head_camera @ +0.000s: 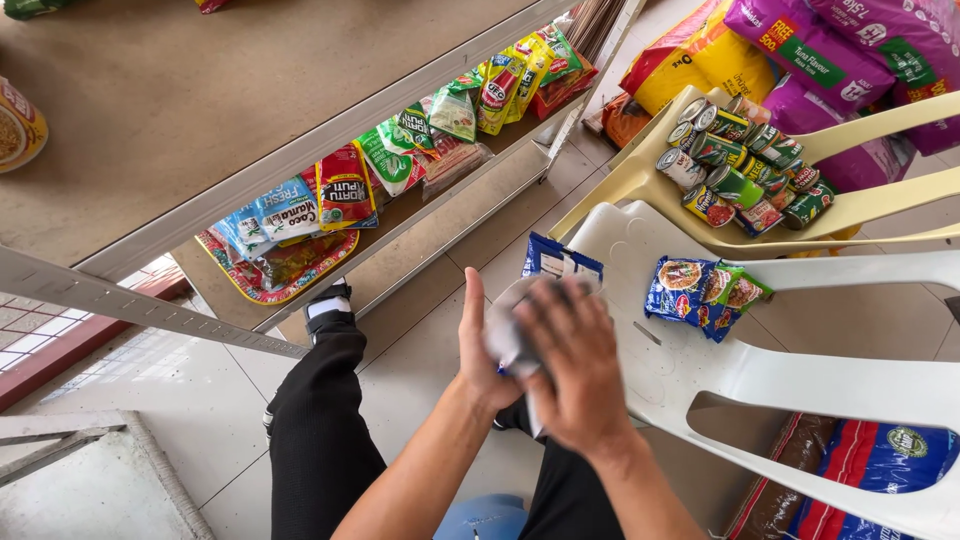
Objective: Wiping down packets of instant noodles with a cleaning cloth in a grocery store setting.
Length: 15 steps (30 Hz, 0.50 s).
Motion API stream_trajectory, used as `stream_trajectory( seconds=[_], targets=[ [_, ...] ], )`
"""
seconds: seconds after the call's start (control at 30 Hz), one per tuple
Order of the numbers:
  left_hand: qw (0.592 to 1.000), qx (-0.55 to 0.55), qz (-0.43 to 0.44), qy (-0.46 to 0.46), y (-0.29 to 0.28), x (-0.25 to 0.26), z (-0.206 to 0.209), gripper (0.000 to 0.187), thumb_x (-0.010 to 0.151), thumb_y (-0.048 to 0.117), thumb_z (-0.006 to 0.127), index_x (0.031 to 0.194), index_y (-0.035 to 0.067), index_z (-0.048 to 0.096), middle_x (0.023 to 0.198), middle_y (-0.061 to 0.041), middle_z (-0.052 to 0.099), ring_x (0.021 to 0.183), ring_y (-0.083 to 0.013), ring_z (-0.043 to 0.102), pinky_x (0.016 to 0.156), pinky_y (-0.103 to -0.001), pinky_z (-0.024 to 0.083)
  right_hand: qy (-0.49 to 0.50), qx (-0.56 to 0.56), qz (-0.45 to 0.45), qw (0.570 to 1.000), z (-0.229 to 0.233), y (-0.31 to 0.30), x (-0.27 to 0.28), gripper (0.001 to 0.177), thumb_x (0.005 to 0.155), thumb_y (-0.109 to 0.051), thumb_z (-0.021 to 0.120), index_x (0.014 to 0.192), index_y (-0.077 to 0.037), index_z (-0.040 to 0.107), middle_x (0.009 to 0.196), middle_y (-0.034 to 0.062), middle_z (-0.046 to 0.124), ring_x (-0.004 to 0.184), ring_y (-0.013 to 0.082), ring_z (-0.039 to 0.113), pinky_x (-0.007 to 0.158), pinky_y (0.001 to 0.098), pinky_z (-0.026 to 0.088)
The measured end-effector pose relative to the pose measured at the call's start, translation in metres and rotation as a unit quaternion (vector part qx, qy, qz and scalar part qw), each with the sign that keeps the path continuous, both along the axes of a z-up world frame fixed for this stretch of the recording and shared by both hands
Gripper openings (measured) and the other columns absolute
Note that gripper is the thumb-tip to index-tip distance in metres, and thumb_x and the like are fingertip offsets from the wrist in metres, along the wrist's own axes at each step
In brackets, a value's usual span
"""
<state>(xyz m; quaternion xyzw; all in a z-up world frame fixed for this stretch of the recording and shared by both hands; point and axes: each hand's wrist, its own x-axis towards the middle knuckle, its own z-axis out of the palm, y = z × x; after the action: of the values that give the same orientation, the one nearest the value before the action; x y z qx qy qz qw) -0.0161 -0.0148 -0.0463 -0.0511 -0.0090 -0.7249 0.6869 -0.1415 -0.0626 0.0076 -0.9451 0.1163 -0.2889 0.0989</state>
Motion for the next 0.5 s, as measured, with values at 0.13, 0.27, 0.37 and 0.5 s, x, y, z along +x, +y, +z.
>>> stream_trajectory(
  seconds=[0.13, 0.27, 0.37, 0.5],
  targets=[
    [0.995, 0.079, 0.043, -0.052, -0.006, -0.009, -0.003, 0.099, 0.089, 0.088, 0.035, 0.148, 0.011, 0.057, 0.135, -0.015, 0.066, 0.122, -0.0311, 0.065, 0.109, -0.046, 0.05, -0.046, 0.152, -0.152, 0.976, 0.0, -0.023, 0.003, 0.049, 0.109, -0.03, 0.046, 0.152, -0.008, 0.052, 0.162, 0.0154, 0.045, 0.155, 0.0395, 0.035, 0.127, 0.0525, 0.025],
    [0.986, 0.123, 0.049, -0.102, -0.011, -0.016, -0.008, 0.096, 0.09, 0.086, 0.032, 0.146, 0.013, 0.058, 0.133, -0.013, 0.068, 0.12, -0.0288, 0.065, 0.107, -0.044, 0.05, -0.041, 0.167, -0.178, 0.969, 0.009, 0.001, 0.012, 0.047, 0.108, -0.028, 0.049, 0.15, -0.008, 0.054, 0.16, 0.0135, 0.049, 0.154, 0.0405, 0.037, 0.127, 0.0512, 0.026],
    [0.988, 0.111, 0.096, -0.054, -0.015, -0.013, -0.021, 0.086, 0.093, 0.079, 0.033, 0.139, 0.011, 0.056, 0.135, -0.01, 0.068, 0.124, -0.0272, 0.065, 0.112, -0.043, 0.049, -0.021, 0.079, -0.085, 0.993, 0.007, 0.018, 0.007, 0.049, 0.103, -0.029, 0.052, 0.147, -0.008, 0.057, 0.159, 0.0145, 0.048, 0.152, 0.0426, 0.037, 0.125, 0.0528, 0.023],
    [0.99, 0.054, 0.102, -0.081, -0.014, -0.013, -0.009, 0.082, 0.098, 0.08, 0.032, 0.132, 0.009, 0.055, 0.127, -0.01, 0.066, 0.119, -0.0251, 0.063, 0.108, -0.042, 0.049, -0.032, 0.117, -0.053, 0.991, -0.017, 0.001, -0.002, 0.049, 0.104, -0.031, 0.05, 0.148, -0.01, 0.054, 0.158, 0.0146, 0.049, 0.152, 0.0401, 0.04, 0.126, 0.0504, 0.026]
  ],
)
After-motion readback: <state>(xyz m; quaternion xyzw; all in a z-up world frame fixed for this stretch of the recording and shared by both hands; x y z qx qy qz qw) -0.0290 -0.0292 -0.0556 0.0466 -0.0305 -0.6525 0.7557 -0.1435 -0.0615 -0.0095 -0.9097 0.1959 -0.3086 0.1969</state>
